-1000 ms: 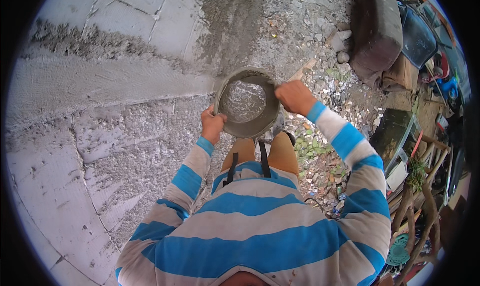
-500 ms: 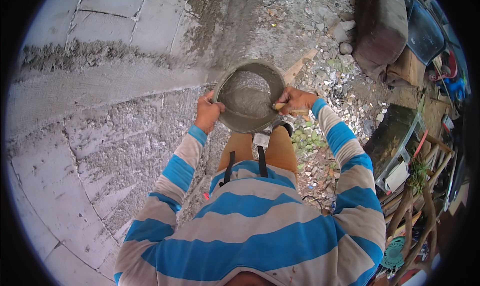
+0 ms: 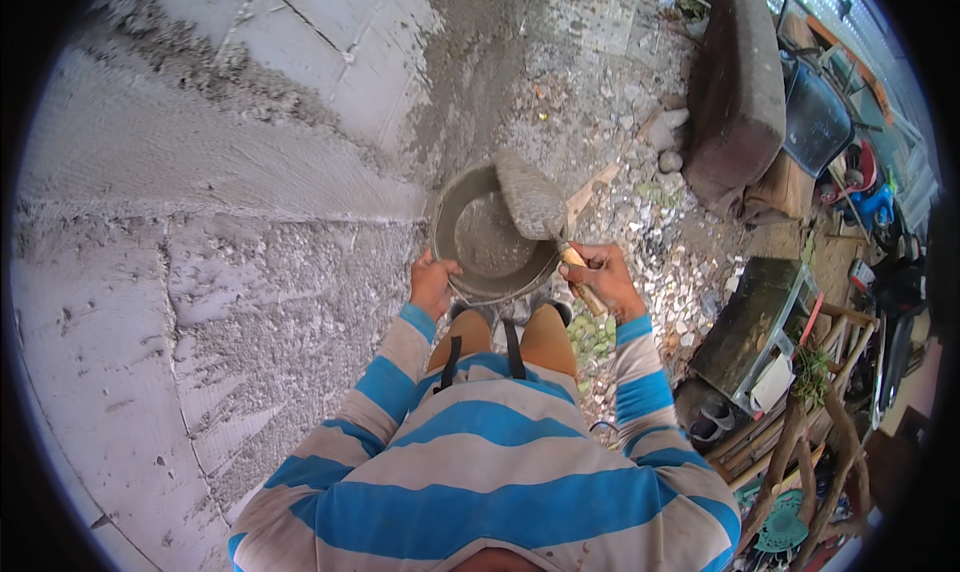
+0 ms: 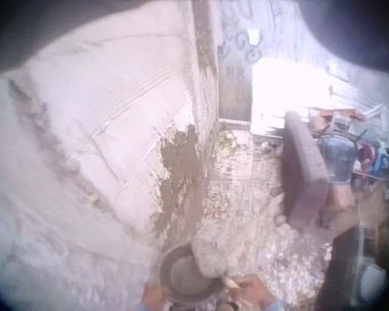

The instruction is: The person scoops wet cement from a metal bowl using a trowel and applies it to a concrete wall. They repeatedly smooth the cement onto the wall surface in a continuous motion.

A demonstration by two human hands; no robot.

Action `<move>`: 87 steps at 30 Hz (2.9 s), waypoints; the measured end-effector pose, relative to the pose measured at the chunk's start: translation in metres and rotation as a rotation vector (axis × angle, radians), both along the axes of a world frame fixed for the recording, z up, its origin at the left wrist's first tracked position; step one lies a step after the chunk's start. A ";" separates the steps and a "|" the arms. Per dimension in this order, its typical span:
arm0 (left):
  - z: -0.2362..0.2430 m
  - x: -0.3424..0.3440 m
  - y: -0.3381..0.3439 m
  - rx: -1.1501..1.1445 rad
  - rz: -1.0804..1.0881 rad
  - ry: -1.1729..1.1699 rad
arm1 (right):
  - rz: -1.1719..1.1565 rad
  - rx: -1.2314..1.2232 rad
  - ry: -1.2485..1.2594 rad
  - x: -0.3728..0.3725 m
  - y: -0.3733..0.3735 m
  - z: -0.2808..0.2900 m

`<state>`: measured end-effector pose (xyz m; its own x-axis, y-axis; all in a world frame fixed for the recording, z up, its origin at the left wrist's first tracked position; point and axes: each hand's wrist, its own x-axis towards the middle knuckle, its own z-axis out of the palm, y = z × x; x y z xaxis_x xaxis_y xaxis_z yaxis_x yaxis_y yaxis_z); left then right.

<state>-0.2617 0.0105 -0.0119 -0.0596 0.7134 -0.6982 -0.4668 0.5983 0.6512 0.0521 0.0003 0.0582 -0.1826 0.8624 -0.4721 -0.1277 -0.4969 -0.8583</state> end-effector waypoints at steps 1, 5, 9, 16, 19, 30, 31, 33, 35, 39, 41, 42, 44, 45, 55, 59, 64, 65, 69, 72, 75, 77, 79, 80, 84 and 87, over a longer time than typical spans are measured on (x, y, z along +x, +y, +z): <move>-0.003 -0.005 -0.001 0.021 0.025 -0.032 | -0.088 0.004 -0.001 -0.007 0.002 0.004; 0.006 -0.024 -0.009 -0.014 0.003 0.014 | -0.350 0.087 -0.186 -0.043 0.028 0.012; 0.007 -0.044 -0.023 -0.039 0.065 0.035 | -0.491 0.249 -0.738 -0.079 0.109 -0.020; -0.006 -0.061 -0.042 0.029 0.103 0.078 | -0.353 0.419 -1.033 -0.261 0.270 0.079; -0.003 -0.068 -0.051 -0.118 0.064 0.233 | -0.480 0.646 -0.847 -0.254 0.191 0.132; 0.024 -0.010 -0.033 -0.010 -0.050 0.334 | 0.797 0.527 -1.034 -0.001 0.036 0.006; 0.011 -0.008 -0.032 0.028 -0.046 0.377 | 0.915 0.568 -1.108 0.004 0.044 -0.005; -0.001 0.001 -0.026 0.022 -0.090 0.451 | 0.876 0.739 -1.183 0.004 0.062 -0.026; 0.021 0.028 -0.013 0.056 -0.217 0.473 | 1.015 0.727 -1.057 0.018 0.084 -0.051; 0.045 0.063 0.003 0.124 -0.263 0.494 | 1.057 0.448 -0.663 0.053 0.103 -0.084; 0.041 0.065 0.000 0.148 -0.306 0.508 | 1.123 0.033 -0.459 0.065 0.100 -0.090; 0.040 0.067 -0.001 0.161 -0.329 0.513 | 1.096 -0.003 -0.387 0.069 0.091 -0.096; 0.043 0.069 0.000 0.166 -0.378 0.527 | 1.034 0.012 -0.261 0.074 0.070 -0.123; 0.046 0.068 -0.001 0.168 -0.404 0.535 | 0.999 0.020 -0.197 0.076 0.061 -0.136; 0.064 0.033 -0.004 0.053 -0.327 0.372 | 0.678 0.067 -0.139 0.078 0.011 -0.071; 0.018 0.025 -0.012 0.095 -0.171 0.180 | 0.529 -0.039 -0.164 0.064 0.003 -0.046; 0.000 0.010 -0.017 -0.010 -0.102 0.078 | 0.204 0.018 -0.121 0.047 -0.033 -0.030; 0.000 0.004 -0.019 -0.055 -0.113 0.089 | 0.126 0.074 -0.136 0.037 -0.038 -0.027; 0.009 -0.016 -0.033 -0.044 -0.088 0.051 | -0.212 -0.011 -0.029 -0.002 -0.041 -0.004; -0.005 -0.045 -0.051 -0.040 -0.027 0.041 | -0.381 0.091 -0.299 -0.035 -0.022 -0.020; -0.038 -0.083 -0.075 -0.063 -0.034 0.089 | -0.489 0.198 -0.611 -0.072 0.013 -0.066; -0.046 -0.104 -0.090 -0.084 -0.023 0.128 | -0.483 0.152 -0.786 -0.114 0.048 -0.086; -0.040 -0.103 -0.094 -0.088 0.012 0.135 | -0.598 0.185 -1.079 -0.186 0.104 -0.107; -0.041 -0.098 -0.097 -0.093 0.006 0.129 | -0.481 0.231 -1.253 -0.216 0.141 -0.139; -0.056 -0.128 -0.105 -0.138 0.036 0.184 | -0.333 0.362 -0.967 -0.325 0.155 -0.012; -0.040 -0.113 -0.104 -0.168 0.040 0.180 | -0.469 0.512 -0.721 -0.288 0.092 0.027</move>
